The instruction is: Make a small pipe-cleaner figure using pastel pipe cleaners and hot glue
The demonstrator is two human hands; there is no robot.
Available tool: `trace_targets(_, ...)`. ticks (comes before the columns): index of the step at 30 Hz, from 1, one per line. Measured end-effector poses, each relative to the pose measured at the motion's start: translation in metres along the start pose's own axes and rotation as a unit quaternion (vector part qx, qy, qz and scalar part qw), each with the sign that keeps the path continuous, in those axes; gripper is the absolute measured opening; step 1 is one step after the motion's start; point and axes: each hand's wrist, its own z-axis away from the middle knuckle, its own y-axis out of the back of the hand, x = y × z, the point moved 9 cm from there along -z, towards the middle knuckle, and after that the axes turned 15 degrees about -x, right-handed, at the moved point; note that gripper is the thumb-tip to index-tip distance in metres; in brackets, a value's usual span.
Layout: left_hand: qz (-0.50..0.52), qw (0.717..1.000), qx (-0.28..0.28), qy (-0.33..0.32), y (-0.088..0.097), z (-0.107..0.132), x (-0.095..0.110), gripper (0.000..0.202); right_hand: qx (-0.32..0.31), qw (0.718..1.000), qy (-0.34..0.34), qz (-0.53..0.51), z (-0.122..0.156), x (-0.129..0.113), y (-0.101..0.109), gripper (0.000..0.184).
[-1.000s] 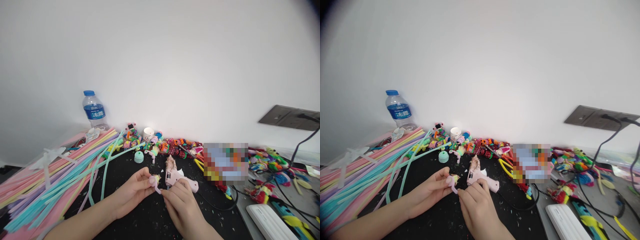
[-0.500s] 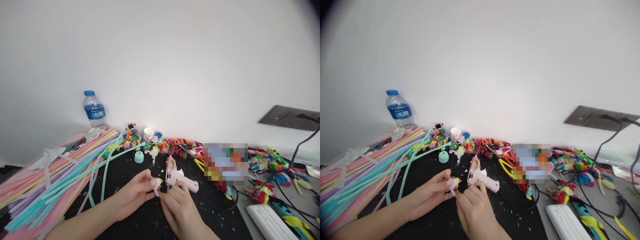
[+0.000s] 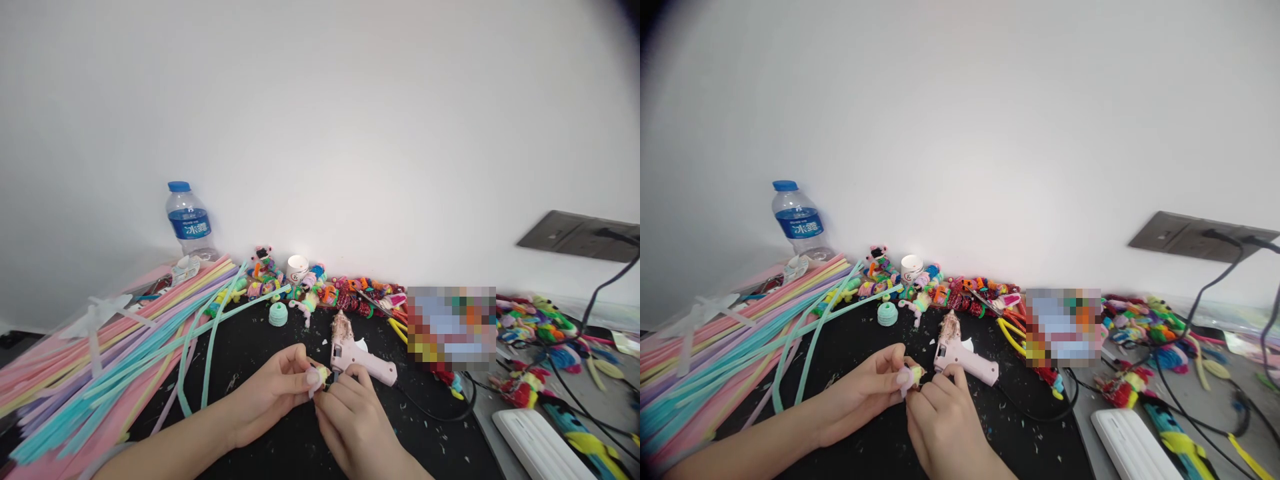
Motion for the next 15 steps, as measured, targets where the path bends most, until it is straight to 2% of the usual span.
trace_targets(8, -0.02, 1.0, 0.011, -0.01, 0.001, 0.001, 0.002, 0.02, 0.017, 1.0, 0.005, -0.001, 0.001, -0.003, 0.002, 0.02)
trace_targets(15, -0.017, 0.998, 0.043, -0.042, 0.013, 0.0, 0.015, 0.011, 0.082, 0.991, -0.065, -0.078, 0.01, 0.02, 0.025, 0.019)
